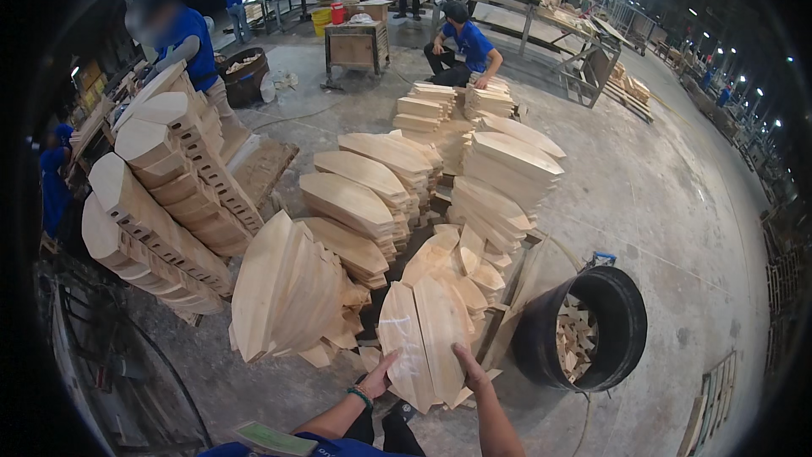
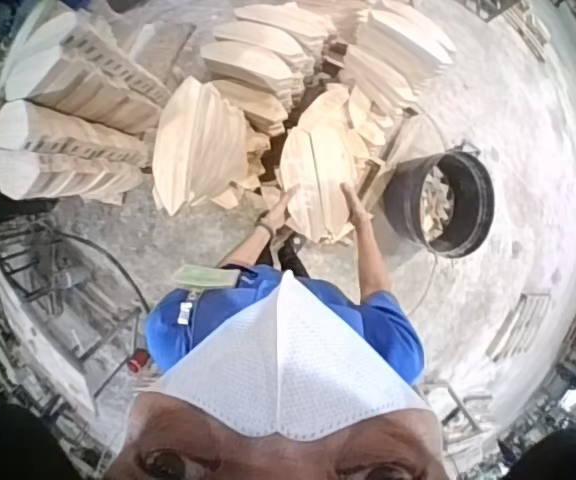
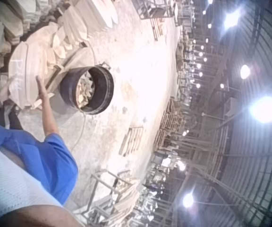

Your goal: The person repeatedly picks up curved wooden chair parts from a pile on the floor and stacks them into a neat pile. They handle the parts one at a time, turning them over and aligning them before placing them down.

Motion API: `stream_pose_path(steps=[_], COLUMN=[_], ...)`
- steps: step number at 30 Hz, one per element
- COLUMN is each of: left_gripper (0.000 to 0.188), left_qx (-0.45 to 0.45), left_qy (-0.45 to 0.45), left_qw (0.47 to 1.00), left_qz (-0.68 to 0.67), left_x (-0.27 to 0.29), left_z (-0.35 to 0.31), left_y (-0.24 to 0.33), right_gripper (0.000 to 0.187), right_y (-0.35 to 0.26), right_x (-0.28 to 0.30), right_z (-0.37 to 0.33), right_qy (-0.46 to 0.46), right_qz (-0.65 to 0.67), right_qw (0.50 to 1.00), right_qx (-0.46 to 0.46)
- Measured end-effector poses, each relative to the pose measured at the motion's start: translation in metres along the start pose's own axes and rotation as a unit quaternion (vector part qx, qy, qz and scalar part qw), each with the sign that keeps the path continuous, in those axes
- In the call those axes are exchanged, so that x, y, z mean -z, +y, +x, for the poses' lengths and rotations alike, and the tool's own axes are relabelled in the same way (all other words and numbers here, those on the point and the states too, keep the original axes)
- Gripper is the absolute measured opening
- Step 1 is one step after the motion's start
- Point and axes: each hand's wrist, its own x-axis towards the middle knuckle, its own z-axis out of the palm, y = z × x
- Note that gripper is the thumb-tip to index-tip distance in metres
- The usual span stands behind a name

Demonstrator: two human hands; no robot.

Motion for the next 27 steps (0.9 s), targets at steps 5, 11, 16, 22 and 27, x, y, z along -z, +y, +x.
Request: stream_pose_path(steps=[5,11,16,22,27], left_gripper=[0.096,0.054,0.053,0.053,0.055], left_qx=[0.018,0.014,0.019,0.014,0.002], left_qy=[-0.029,0.038,0.026,0.025,0.013], left_qw=[0.999,0.999,0.999,1.0,0.999], left_qz=[0.001,0.003,0.023,-0.012,-0.032], left_x=[0.016,0.016,0.03,0.021,0.014], left_z=[0.0,-0.006,-0.003,-0.005,-0.005], left_y=[0.003,-0.009,-0.01,-0.014,-0.007], right_gripper=[0.07,0.072,0.072,0.069,0.073], right_y=[0.012,0.046,0.053,0.055,0.042], right_x=[-0.019,-0.006,-0.005,-0.01,-0.007], right_z=[0.005,-0.007,-0.007,-0.01,-0.018], right_qy=[-0.023,0.008,0.015,0.071,0.075], right_qz=[0.048,0.051,0.067,0.085,0.111], right_qw=[0.998,0.992,0.996,0.992,0.991], right_qx=[0.043,0.111,0.052,0.061,0.03])
